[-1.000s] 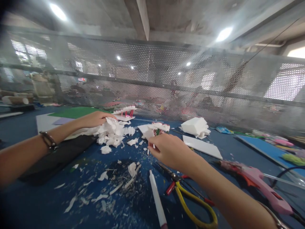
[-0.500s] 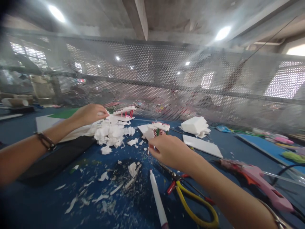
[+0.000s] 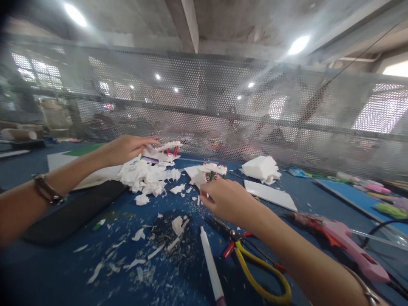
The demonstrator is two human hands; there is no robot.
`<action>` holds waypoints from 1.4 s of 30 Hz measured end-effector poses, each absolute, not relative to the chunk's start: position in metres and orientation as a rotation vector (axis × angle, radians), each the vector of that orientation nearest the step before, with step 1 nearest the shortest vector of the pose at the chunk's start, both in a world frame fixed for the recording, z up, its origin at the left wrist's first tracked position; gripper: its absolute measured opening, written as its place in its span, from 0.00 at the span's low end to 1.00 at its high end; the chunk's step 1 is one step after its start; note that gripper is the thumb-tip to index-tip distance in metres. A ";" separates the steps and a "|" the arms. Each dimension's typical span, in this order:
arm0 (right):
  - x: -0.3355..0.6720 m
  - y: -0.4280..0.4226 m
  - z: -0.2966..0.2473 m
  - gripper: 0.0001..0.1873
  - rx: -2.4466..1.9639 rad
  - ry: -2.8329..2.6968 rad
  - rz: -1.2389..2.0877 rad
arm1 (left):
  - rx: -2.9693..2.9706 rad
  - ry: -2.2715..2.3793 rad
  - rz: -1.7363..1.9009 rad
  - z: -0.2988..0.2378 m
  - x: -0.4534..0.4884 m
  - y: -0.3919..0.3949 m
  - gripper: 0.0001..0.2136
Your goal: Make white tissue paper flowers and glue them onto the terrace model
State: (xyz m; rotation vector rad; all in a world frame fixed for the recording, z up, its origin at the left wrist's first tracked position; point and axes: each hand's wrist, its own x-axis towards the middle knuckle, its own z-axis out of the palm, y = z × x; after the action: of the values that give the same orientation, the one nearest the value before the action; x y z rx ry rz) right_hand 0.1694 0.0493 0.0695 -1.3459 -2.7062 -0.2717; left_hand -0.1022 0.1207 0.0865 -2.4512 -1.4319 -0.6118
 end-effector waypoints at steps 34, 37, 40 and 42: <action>0.176 0.052 0.080 0.13 -1.270 -2.271 0.729 | -3.079 -1.422 -1.112 0.082 -0.075 0.107 0.10; 0.179 0.054 0.083 0.13 -1.271 -2.288 0.677 | -3.047 -1.442 -1.116 0.085 -0.080 0.109 0.12; 0.179 0.053 0.086 0.13 -1.269 -2.306 0.615 | -3.022 -1.467 -1.094 0.087 -0.083 0.111 0.13; 0.178 0.051 0.087 0.12 -1.264 -2.317 0.571 | -3.023 -1.486 -1.034 0.089 -0.088 0.110 0.13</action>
State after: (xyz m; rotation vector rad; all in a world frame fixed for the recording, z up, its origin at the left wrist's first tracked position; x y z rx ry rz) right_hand 0.1785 0.0514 0.0874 -1.2641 -2.3170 0.5711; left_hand -0.0877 0.1101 0.0887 -3.0230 -1.4864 -1.0345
